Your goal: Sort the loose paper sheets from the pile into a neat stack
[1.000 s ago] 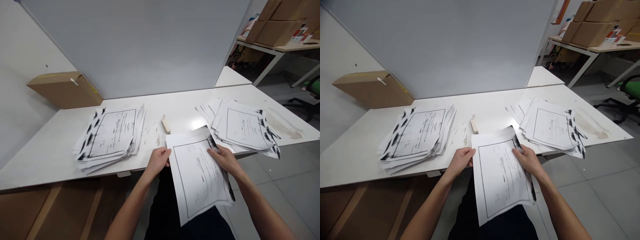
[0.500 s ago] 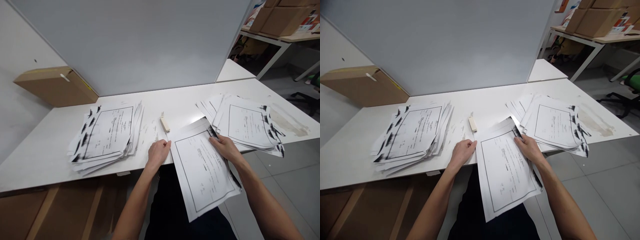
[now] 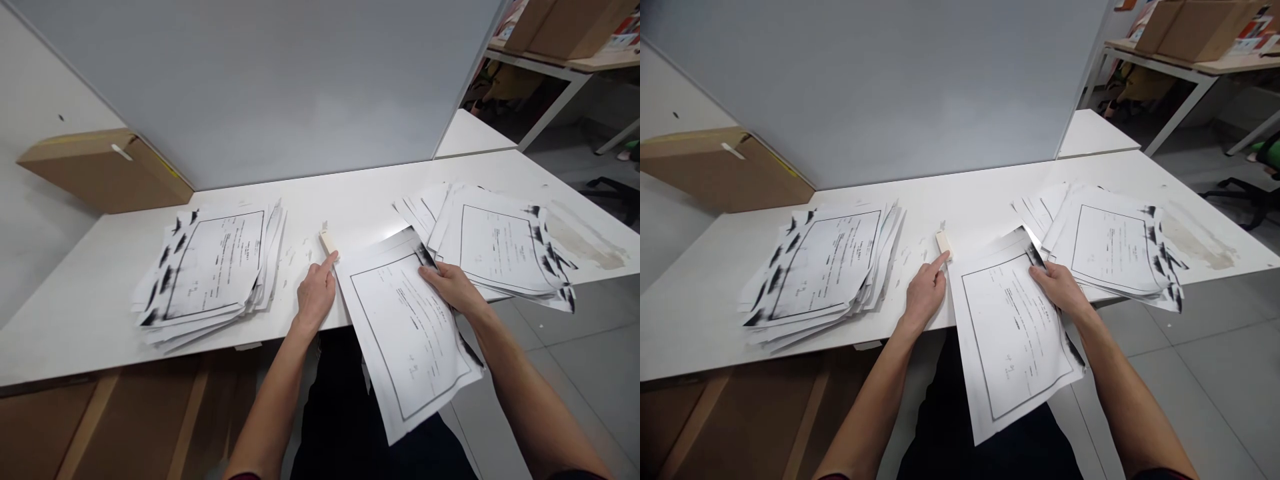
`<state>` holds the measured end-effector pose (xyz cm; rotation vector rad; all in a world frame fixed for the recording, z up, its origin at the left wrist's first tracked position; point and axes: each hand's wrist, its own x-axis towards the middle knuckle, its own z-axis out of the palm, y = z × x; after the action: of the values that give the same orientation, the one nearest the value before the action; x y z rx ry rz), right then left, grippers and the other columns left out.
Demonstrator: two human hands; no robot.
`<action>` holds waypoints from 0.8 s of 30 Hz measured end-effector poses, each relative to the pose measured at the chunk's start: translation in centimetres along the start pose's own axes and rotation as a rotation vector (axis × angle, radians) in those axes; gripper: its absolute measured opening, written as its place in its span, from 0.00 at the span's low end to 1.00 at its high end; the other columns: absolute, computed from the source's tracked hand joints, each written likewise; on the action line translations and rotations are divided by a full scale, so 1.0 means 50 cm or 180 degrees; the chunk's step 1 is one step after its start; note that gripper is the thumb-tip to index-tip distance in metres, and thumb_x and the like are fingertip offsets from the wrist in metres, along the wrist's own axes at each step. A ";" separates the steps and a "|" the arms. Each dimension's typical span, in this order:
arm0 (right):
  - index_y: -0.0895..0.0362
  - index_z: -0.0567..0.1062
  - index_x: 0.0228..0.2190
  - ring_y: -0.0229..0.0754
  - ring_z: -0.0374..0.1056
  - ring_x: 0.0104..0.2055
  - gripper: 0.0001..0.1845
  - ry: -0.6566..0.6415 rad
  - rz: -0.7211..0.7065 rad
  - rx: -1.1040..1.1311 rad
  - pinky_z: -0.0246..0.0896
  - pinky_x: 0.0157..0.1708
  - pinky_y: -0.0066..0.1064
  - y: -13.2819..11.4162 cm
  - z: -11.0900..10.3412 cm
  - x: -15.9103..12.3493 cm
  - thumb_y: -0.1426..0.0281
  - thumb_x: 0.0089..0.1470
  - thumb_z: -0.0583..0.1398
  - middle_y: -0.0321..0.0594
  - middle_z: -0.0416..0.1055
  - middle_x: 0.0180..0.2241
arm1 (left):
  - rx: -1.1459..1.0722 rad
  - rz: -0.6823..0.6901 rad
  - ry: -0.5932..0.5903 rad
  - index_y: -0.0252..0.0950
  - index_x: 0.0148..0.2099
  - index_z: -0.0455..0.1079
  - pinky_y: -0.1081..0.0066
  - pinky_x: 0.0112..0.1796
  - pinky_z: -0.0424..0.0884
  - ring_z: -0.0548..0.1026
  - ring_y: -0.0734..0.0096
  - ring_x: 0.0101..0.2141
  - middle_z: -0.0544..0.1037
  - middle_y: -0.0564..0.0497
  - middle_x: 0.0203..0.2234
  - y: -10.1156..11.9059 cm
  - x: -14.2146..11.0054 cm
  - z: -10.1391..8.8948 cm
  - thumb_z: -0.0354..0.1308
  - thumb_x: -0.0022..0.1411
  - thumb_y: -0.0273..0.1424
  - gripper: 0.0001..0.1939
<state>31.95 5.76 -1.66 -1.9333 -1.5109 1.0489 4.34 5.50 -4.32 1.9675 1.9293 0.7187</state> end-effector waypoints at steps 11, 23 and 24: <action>0.56 0.61 0.20 0.34 0.53 0.21 0.19 0.0009 -0.0049 0.0016 0.48 0.21 0.25 0.016 0.007 0.015 0.53 0.46 0.55 0.31 0.56 0.17 | 0.0249 0.0025 -0.0064 0.45 0.60 0.58 0.72 0.29 0.61 0.66 0.71 0.28 0.66 0.50 0.29 -0.004 0.002 0.002 0.41 0.62 0.24 0.25; 0.57 0.64 0.21 0.34 0.53 0.21 0.18 0.0390 -0.0211 0.0001 0.48 0.19 0.24 0.004 -0.043 -0.005 0.55 0.47 0.55 0.32 0.57 0.18 | 0.0204 0.0202 0.0446 0.39 0.59 0.60 0.72 0.30 0.63 0.69 0.69 0.29 0.72 0.47 0.31 -0.012 -0.008 0.019 0.41 0.62 0.25 0.24; 0.58 0.66 0.22 0.34 0.54 0.22 0.18 0.0556 -0.0104 0.0059 0.49 0.19 0.24 0.008 -0.068 -0.002 0.55 0.47 0.56 0.33 0.59 0.19 | 0.0117 0.0225 0.0492 0.39 0.60 0.59 0.72 0.30 0.63 0.69 0.69 0.30 0.73 0.46 0.32 -0.013 -0.009 0.019 0.41 0.62 0.25 0.24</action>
<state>34.89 5.86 0.10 -1.9264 -1.4264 0.8533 4.31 5.22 -5.54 2.0665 1.9809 0.8841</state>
